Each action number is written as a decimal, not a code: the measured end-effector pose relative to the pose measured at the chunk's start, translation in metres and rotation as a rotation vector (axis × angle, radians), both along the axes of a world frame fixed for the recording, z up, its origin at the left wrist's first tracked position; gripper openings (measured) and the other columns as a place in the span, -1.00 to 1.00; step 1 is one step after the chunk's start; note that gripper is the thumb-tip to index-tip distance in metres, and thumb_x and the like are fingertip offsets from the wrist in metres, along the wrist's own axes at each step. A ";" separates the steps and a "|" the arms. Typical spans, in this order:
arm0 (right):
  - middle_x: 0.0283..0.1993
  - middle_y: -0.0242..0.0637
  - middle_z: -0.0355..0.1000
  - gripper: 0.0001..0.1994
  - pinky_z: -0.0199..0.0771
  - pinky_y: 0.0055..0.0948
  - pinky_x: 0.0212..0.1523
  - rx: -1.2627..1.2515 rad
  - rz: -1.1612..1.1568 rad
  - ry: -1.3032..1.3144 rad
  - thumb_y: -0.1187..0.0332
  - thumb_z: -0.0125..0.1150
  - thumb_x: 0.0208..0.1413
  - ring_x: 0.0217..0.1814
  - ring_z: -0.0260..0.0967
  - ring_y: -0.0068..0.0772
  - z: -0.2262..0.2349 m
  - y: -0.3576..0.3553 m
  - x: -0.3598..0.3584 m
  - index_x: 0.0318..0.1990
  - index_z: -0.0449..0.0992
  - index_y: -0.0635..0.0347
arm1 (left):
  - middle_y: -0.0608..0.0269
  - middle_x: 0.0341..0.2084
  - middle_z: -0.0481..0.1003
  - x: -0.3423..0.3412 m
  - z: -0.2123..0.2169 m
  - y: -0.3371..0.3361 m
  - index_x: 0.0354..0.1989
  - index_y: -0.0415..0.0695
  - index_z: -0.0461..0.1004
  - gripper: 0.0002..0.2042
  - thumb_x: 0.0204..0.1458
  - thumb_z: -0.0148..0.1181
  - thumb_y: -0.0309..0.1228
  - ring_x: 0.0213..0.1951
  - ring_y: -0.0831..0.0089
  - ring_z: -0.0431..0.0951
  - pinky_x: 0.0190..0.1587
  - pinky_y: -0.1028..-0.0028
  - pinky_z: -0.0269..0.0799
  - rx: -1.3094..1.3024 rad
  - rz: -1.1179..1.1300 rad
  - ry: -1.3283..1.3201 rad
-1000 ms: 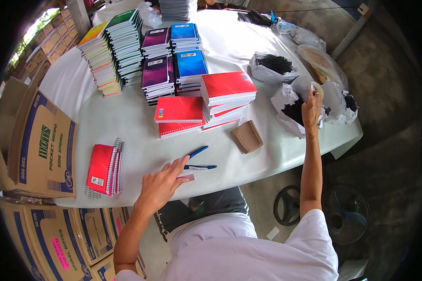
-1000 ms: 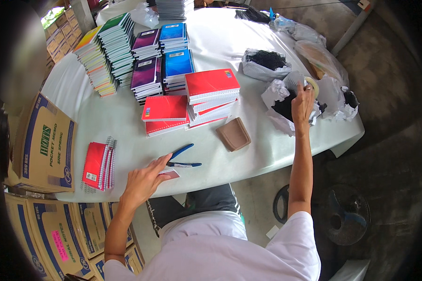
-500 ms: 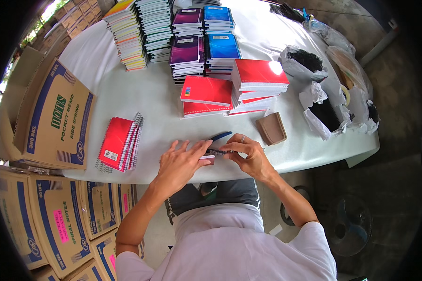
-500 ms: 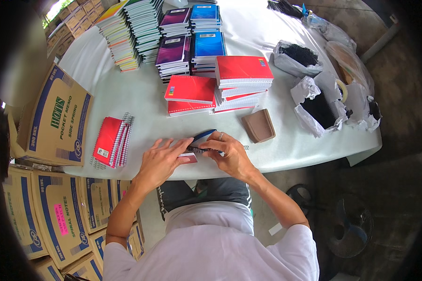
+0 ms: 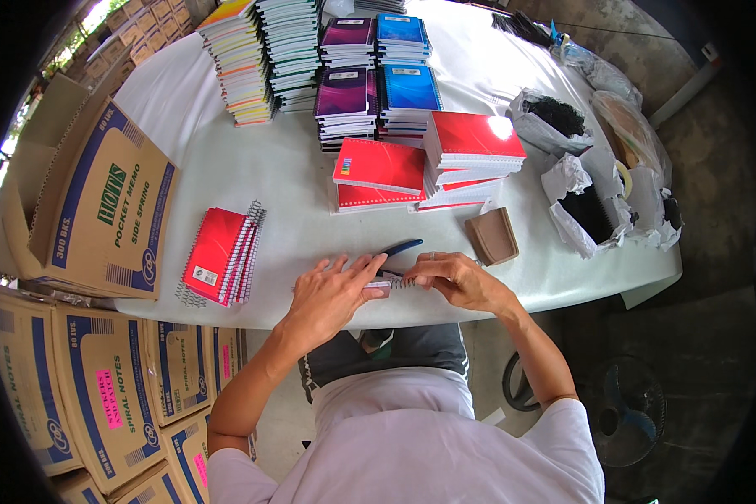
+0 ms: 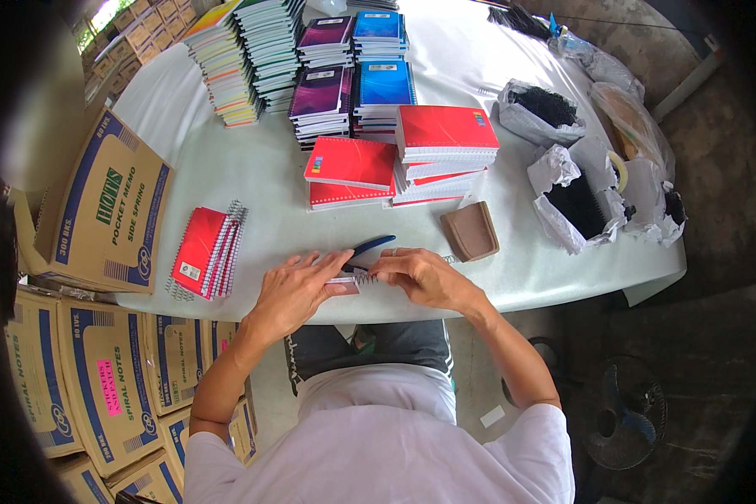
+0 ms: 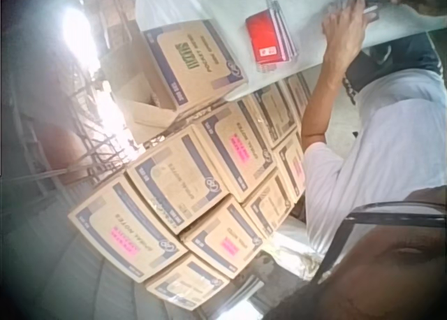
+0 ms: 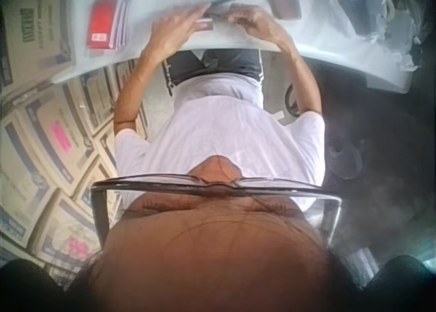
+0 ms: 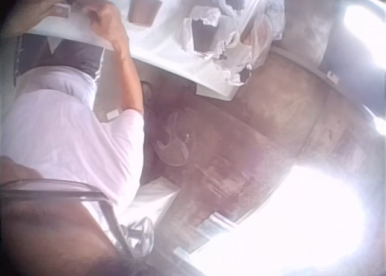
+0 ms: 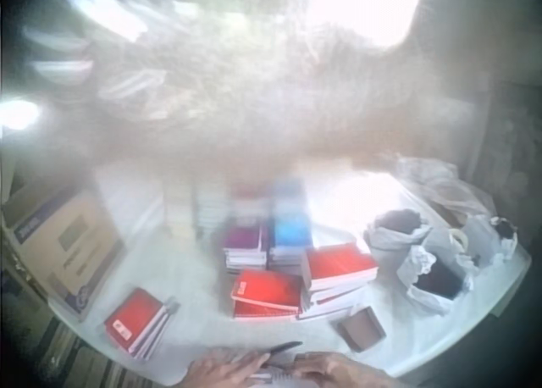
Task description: The person assembles notebooks by hand. The person takes a stack of paper, threads a wire spiral through the side perforations, and trims the wire using shears.
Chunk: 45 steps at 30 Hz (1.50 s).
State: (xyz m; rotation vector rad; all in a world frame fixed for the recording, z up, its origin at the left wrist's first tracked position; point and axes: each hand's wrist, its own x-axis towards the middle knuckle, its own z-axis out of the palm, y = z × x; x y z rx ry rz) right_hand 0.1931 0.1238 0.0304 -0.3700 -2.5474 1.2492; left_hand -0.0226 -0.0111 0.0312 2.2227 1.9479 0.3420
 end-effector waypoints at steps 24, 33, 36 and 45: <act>-0.21 -0.08 0.45 -0.69 0.48 -0.09 -0.22 0.299 -0.074 -0.021 0.60 0.16 0.02 -0.18 0.45 0.05 0.014 -0.036 -0.020 -0.05 0.32 0.24 | 0.10 -0.23 0.60 0.005 0.003 0.001 0.25 -0.01 0.33 -0.52 0.15 0.17 -0.22 -0.34 0.08 0.65 -0.38 0.13 0.56 -0.058 -0.052 -0.120; 0.00 -0.11 0.44 -0.72 0.46 -0.20 -0.03 0.026 0.108 -0.043 0.62 0.19 0.05 0.03 0.47 -0.13 0.014 0.002 0.009 -0.06 0.42 0.29 | 0.29 0.05 0.50 -0.002 0.020 -0.003 0.26 0.21 0.34 -0.56 0.19 0.10 -0.15 -0.24 0.11 0.64 -0.29 0.11 0.55 -0.306 -0.233 -0.013; 0.43 -0.14 0.08 -0.41 0.19 -0.18 0.40 0.437 -0.186 -0.367 0.74 0.32 -0.21 0.50 -0.02 0.02 0.010 0.062 0.065 0.05 0.46 0.03 | 0.35 0.09 0.50 -0.002 0.028 0.000 0.27 0.29 0.32 -0.53 0.16 0.10 -0.08 -0.16 0.14 0.62 -0.26 0.17 0.57 -0.352 -0.281 -0.043; 0.24 -0.10 0.39 -0.57 0.20 -0.14 0.32 -0.274 0.157 -0.091 0.16 0.30 0.11 0.29 0.29 -0.07 0.049 0.067 0.046 0.10 0.56 0.15 | 0.17 0.06 0.52 -0.017 -0.001 -0.012 0.41 0.19 0.10 -0.24 -0.01 0.24 -0.03 -0.12 0.06 0.60 -0.25 0.16 0.57 -0.050 -0.042 0.008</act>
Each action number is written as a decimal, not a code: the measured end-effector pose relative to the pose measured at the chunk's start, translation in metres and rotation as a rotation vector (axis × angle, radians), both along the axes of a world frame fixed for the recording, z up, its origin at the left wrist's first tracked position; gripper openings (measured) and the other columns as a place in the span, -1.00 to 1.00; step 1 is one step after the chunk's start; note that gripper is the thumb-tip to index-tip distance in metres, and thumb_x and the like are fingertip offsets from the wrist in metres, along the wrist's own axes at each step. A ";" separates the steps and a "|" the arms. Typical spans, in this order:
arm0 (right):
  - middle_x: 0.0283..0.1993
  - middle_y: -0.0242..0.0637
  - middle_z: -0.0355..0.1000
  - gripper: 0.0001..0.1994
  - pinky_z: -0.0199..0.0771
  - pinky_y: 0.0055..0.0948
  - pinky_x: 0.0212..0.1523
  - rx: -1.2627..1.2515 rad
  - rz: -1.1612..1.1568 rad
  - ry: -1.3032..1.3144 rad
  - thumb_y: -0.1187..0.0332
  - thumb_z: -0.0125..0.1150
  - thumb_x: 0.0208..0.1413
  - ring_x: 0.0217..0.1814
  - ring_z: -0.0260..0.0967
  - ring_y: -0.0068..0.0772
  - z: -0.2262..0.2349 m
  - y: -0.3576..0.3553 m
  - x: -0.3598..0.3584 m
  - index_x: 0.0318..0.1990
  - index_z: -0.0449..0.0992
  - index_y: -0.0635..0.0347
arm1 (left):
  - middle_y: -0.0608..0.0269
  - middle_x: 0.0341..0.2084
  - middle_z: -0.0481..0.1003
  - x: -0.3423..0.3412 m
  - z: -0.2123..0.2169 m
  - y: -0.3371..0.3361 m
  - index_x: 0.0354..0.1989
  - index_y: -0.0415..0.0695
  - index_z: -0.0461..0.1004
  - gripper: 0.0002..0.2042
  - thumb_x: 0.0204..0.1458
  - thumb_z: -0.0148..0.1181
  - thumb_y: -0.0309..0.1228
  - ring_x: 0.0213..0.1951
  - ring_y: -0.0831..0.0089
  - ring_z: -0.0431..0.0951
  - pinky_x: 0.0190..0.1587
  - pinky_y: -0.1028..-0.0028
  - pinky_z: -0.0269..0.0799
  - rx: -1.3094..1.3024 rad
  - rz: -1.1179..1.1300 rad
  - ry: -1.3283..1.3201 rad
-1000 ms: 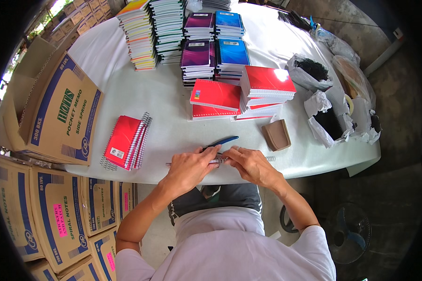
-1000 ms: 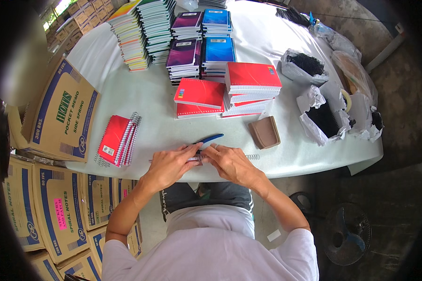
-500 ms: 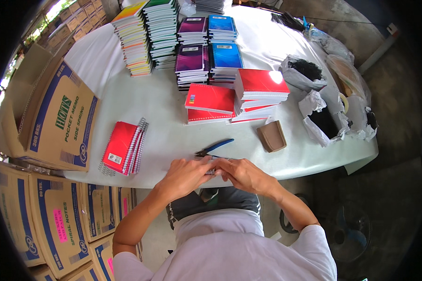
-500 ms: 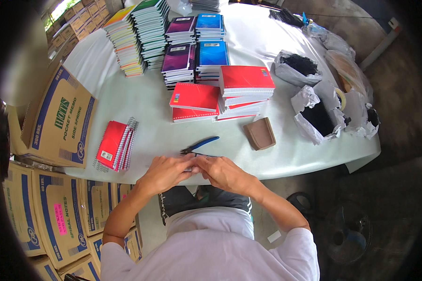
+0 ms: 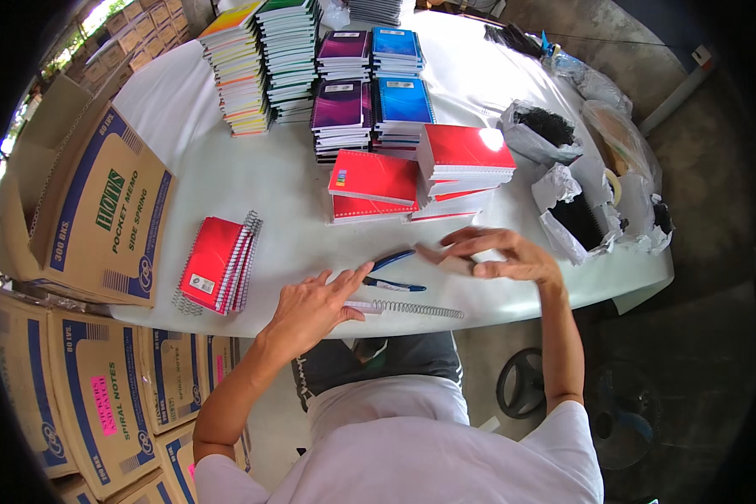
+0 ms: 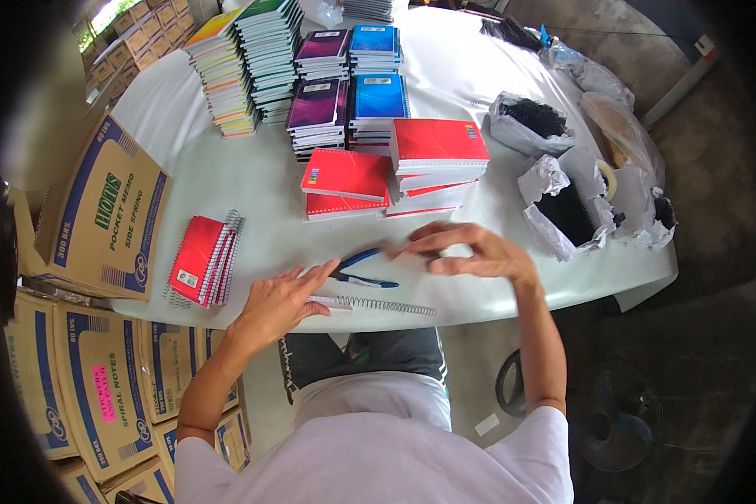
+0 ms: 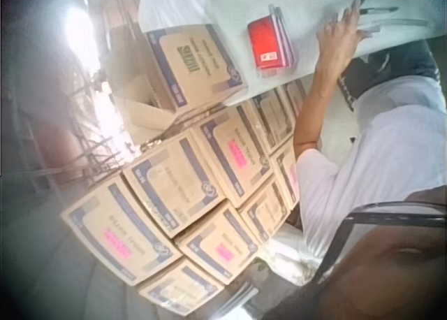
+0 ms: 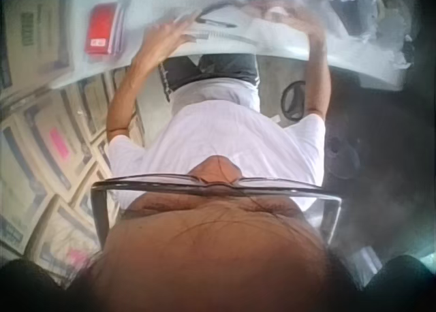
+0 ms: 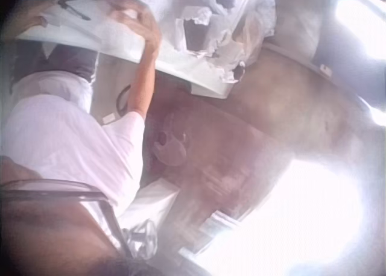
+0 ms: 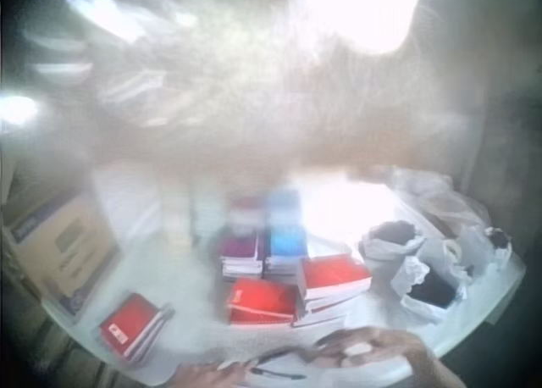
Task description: The person assembles notebooks by hand. The person takes a stack of paper, threads a wire spiral through the side perforations, and trims the wire using shears.
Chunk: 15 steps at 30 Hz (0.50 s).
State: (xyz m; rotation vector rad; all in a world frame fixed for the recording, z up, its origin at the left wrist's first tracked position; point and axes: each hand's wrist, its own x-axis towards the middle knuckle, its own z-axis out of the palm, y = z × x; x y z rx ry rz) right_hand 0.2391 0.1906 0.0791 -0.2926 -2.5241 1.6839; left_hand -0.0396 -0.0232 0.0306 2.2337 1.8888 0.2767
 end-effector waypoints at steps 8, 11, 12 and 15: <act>0.10 -0.08 0.49 -0.49 0.34 -0.31 0.17 -0.087 0.306 -0.013 0.07 0.26 0.15 0.17 0.38 -0.18 -0.027 -0.029 -0.077 0.15 0.51 0.19 | -0.01 0.00 0.50 -0.003 0.011 0.003 0.47 -0.07 -0.14 -0.02 -0.04 0.31 -0.01 -0.36 0.08 0.61 -0.40 0.20 0.52 0.035 -0.004 -0.086; 0.09 -0.10 0.48 -0.48 0.37 -0.32 0.11 -0.099 0.272 -0.014 0.05 0.28 0.13 0.14 0.39 -0.18 -0.038 -0.024 -0.085 0.16 0.51 0.16 | -0.02 0.03 0.48 -0.002 0.018 0.008 0.48 -0.05 -0.20 0.00 -0.04 0.32 -0.02 -0.35 0.04 0.61 -0.39 0.19 0.53 -0.082 0.032 -0.099; 0.09 -0.10 0.48 -0.48 0.38 -0.32 0.08 -0.102 0.255 -0.013 0.05 0.29 0.12 0.13 0.40 -0.18 -0.040 -0.023 -0.086 0.17 0.51 0.14 | -0.02 0.04 0.48 -0.004 0.015 0.008 0.48 -0.05 -0.21 0.02 -0.05 0.33 -0.02 -0.35 0.02 0.61 -0.38 0.19 0.53 -0.052 0.024 -0.111; 0.07 -0.13 0.49 -0.45 0.40 -0.27 0.03 -0.025 0.289 -0.021 0.02 0.29 0.10 0.07 0.42 -0.16 -0.041 -0.023 -0.094 0.16 0.51 0.16 | -0.02 -0.04 0.50 -0.007 0.007 0.008 0.49 0.02 -0.27 0.05 -0.07 0.35 -0.02 -0.33 -0.04 0.60 -0.35 0.14 0.52 -0.029 0.057 -0.168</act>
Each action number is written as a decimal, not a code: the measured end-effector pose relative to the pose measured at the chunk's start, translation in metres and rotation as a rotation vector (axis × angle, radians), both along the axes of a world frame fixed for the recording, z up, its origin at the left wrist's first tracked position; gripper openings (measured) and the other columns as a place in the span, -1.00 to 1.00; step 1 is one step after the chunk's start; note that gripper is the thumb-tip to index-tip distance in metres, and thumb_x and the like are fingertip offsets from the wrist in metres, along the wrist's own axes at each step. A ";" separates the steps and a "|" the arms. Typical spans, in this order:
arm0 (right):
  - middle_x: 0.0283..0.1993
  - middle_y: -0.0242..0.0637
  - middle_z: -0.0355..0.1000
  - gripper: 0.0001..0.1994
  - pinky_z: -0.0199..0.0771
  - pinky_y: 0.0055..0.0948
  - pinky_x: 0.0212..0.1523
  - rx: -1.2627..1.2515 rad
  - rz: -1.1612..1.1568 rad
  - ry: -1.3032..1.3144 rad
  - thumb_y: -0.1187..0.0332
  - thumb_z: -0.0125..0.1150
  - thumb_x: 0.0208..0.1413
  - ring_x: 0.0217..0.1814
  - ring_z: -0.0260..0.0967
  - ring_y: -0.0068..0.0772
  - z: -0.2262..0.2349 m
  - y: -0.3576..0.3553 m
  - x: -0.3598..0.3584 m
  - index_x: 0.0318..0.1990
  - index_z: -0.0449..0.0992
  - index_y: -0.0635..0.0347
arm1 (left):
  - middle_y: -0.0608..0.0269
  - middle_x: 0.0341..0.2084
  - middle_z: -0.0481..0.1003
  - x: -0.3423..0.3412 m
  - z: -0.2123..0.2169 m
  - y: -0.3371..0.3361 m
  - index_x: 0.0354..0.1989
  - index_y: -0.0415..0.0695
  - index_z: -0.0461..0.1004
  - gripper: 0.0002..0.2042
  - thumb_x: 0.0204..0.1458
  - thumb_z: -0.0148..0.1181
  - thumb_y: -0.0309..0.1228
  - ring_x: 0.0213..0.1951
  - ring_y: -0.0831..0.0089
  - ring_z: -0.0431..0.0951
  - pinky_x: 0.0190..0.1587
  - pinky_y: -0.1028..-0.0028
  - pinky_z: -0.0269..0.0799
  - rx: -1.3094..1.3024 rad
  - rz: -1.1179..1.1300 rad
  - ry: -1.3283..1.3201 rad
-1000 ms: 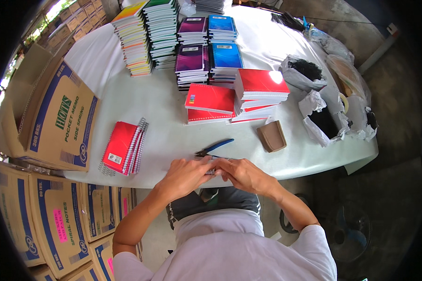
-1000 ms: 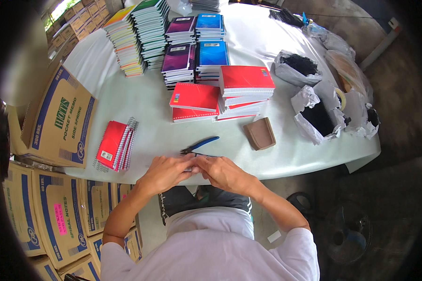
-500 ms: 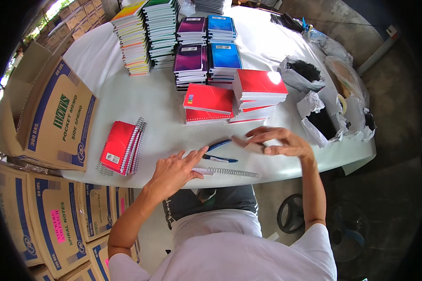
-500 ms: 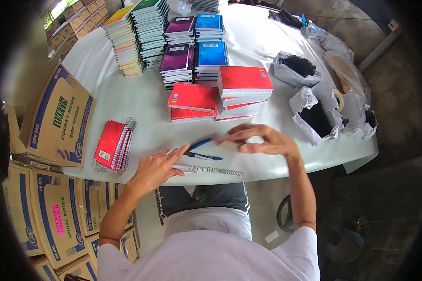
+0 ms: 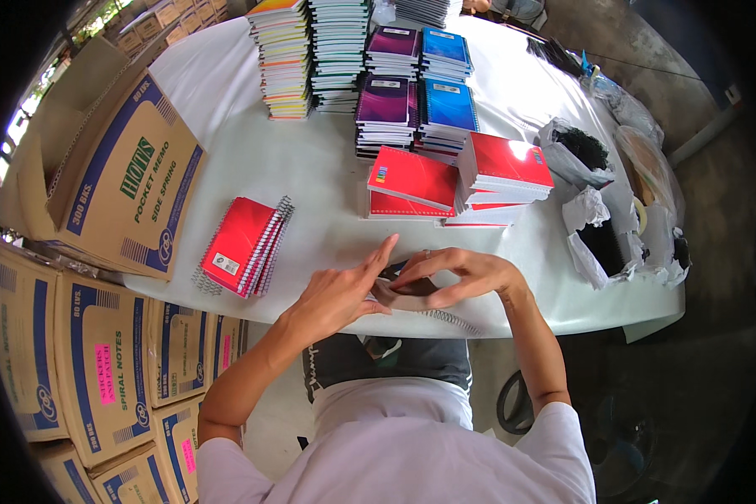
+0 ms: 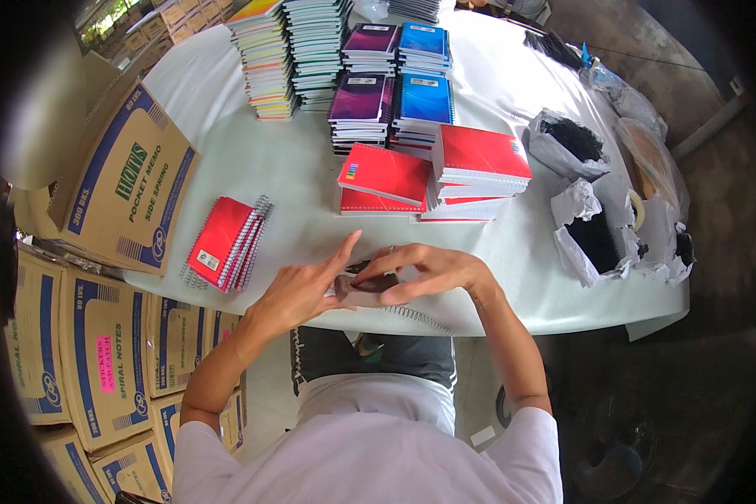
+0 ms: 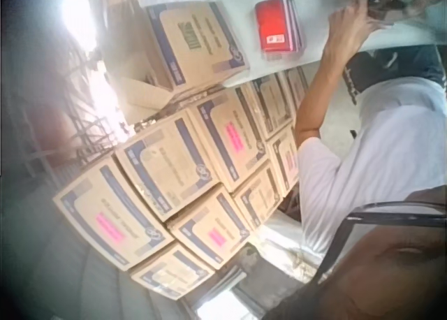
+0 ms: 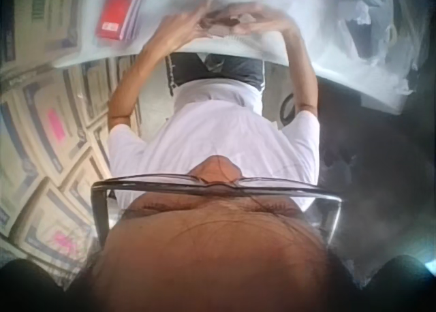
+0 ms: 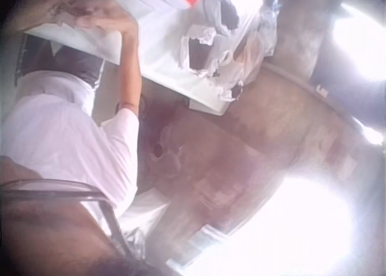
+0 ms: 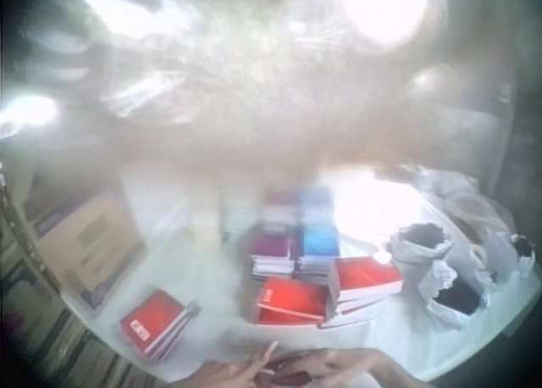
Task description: The person assembles notebooks by hand. The person takes a stack of paper, threads a wire spiral through the side perforations, and trims the wire using shears.
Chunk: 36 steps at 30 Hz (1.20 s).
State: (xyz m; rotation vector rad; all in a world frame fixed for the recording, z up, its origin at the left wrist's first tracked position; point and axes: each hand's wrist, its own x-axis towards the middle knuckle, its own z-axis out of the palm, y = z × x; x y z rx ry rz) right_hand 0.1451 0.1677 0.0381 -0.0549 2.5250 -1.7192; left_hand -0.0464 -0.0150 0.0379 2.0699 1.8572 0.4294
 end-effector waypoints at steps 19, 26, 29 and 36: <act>0.06 -0.09 0.51 -0.35 0.36 -0.29 0.15 -0.197 -0.057 -0.035 -0.13 0.25 0.07 0.15 0.43 -0.18 0.007 0.000 -0.024 0.13 0.52 0.24 | 0.06 -0.05 0.55 -0.016 -0.006 -0.001 0.48 0.24 -0.15 0.08 -0.21 0.42 0.06 -0.22 0.00 0.61 -0.26 0.17 0.54 0.088 0.175 -0.039; 0.11 -0.08 0.48 -0.37 0.37 -0.30 0.17 -0.206 -0.025 -0.046 -0.08 0.25 0.11 0.13 0.43 -0.20 0.011 -0.005 -0.035 0.17 0.48 0.25 | -0.04 0.25 0.32 -0.022 -0.015 -0.007 0.48 0.21 -0.19 0.20 -0.33 0.58 -0.37 0.08 -0.02 0.52 0.03 0.20 0.54 0.050 0.296 -0.470; 0.11 -0.20 0.47 -0.26 0.36 -0.35 0.02 -0.020 -0.097 -0.196 -0.22 0.22 0.00 0.06 0.40 -0.25 0.017 -0.004 -0.045 0.15 0.50 0.24 | -0.08 0.31 0.24 -0.023 -0.027 -0.007 0.49 0.19 -0.20 0.20 -0.33 0.58 -0.44 0.19 -0.02 0.43 0.12 0.21 0.50 0.104 0.313 -0.642; 0.10 -0.11 0.47 -0.35 0.35 -0.29 0.11 -0.118 -0.062 -0.086 -0.06 0.24 0.08 0.13 0.40 -0.21 0.008 -0.007 -0.043 0.18 0.47 0.27 | -0.13 0.34 0.17 -0.023 -0.032 -0.009 0.48 0.13 -0.24 0.21 -0.32 0.58 -0.41 0.20 0.03 0.41 0.16 0.24 0.48 0.101 0.349 -0.771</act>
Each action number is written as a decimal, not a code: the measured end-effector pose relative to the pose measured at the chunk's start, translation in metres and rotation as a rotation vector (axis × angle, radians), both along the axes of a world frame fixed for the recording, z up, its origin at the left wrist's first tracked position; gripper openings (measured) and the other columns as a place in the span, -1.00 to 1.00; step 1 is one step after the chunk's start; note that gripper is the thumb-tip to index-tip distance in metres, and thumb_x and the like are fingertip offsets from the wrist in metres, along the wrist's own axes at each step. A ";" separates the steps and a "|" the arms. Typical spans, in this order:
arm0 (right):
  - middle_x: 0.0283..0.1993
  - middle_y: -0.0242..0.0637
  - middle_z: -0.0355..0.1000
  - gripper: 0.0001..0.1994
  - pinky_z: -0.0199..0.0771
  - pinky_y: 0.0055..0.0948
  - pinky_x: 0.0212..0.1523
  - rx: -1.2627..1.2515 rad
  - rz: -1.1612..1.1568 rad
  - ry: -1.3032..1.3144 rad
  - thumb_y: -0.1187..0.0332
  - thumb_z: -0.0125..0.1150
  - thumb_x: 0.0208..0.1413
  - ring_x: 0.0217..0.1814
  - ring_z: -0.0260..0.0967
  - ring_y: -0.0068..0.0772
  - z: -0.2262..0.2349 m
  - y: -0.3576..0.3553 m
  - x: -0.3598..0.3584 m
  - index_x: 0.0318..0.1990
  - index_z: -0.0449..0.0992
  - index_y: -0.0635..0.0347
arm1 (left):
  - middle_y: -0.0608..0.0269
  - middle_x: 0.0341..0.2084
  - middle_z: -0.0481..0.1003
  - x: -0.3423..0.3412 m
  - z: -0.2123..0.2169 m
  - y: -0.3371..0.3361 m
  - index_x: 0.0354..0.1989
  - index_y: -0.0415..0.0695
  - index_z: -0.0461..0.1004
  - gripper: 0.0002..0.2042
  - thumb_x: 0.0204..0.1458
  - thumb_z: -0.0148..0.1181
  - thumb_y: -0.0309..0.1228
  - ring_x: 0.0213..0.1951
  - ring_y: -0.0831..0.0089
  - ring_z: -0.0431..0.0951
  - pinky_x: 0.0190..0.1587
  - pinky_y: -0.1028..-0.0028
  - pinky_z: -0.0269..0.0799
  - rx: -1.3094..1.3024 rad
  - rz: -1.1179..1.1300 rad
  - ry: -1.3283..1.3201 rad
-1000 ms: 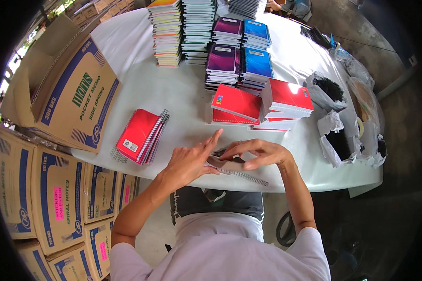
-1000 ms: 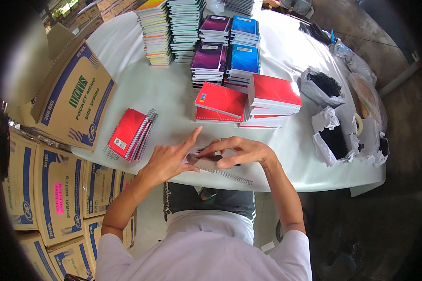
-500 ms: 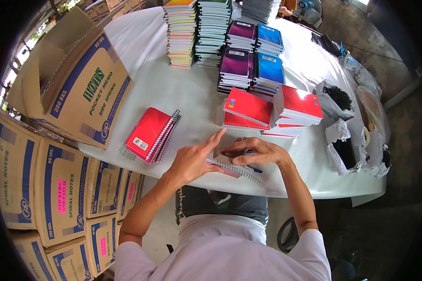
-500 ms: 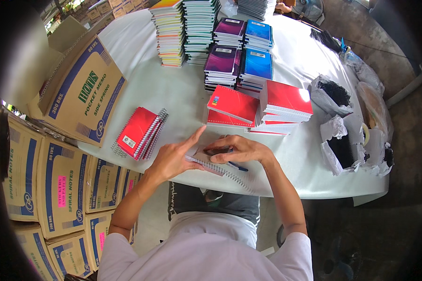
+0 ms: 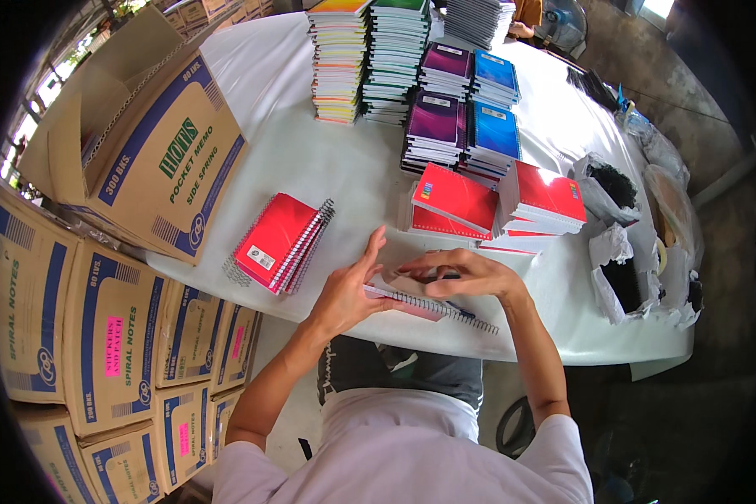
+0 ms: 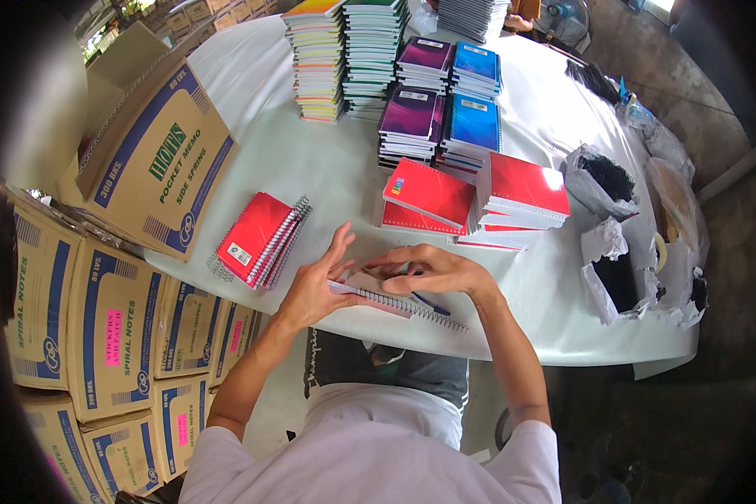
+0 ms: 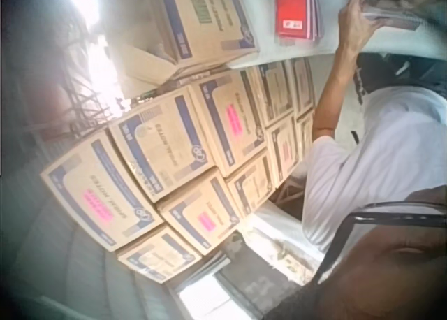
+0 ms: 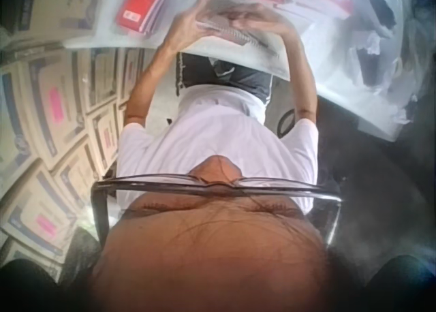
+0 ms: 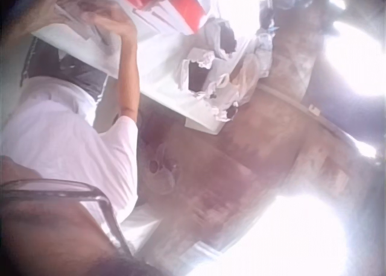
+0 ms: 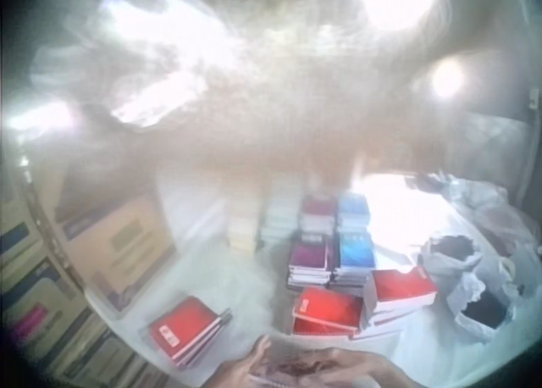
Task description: The person assembles notebooks by hand. The person takes a stack of paper, threads a wire spiral through the side perforations, and trims the wire using shears.
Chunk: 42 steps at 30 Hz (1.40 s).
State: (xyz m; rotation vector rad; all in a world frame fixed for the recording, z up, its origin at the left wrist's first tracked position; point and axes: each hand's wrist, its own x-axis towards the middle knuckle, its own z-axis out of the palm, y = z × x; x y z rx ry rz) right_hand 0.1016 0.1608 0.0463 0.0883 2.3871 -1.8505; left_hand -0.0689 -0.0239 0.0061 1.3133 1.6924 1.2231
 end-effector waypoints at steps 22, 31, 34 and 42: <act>-0.04 -0.02 0.48 -0.39 0.42 -0.26 0.01 0.158 -0.046 0.114 -0.09 0.29 0.07 0.00 0.41 -0.08 0.006 -0.027 -0.030 0.08 0.53 0.29 | -0.24 0.42 -0.12 -0.004 -0.040 -0.007 0.47 0.03 -0.49 0.33 -0.31 0.59 -0.52 0.34 0.22 0.15 0.26 0.35 0.35 0.091 0.169 -0.154; -0.04 0.02 0.41 -0.41 0.40 -0.20 0.05 0.471 -0.398 0.214 0.06 0.42 -0.03 0.01 0.39 -0.04 0.029 -0.034 0.014 0.07 0.52 0.28 | 0.06 0.29 0.29 -0.008 -0.034 -0.014 0.32 -0.21 0.22 -0.39 0.10 0.30 -0.46 0.24 0.43 0.36 0.22 0.46 0.32 0.037 -0.067 -0.240; 0.01 -0.02 0.40 -0.39 0.36 -0.23 0.13 0.658 -0.590 0.137 0.08 0.41 -0.07 0.07 0.38 -0.06 0.036 -0.025 0.081 0.08 0.51 0.33 | 0.09 0.23 0.39 -0.010 -0.033 -0.014 0.25 -0.28 0.34 -0.55 0.18 0.19 -0.48 0.21 0.39 0.40 0.23 0.44 0.30 0.168 -0.075 -0.304; 0.15 -0.13 0.34 -0.39 0.02 0.01 0.28 1.464 -0.794 -0.063 0.07 0.51 -0.19 0.24 0.19 -0.08 -0.023 -0.034 0.137 0.07 0.53 0.07 | 0.11 0.22 0.40 -0.015 -0.042 -0.026 0.31 -0.15 0.30 -0.52 0.20 0.17 -0.44 0.25 0.41 0.38 0.25 0.46 0.27 0.189 0.058 -0.324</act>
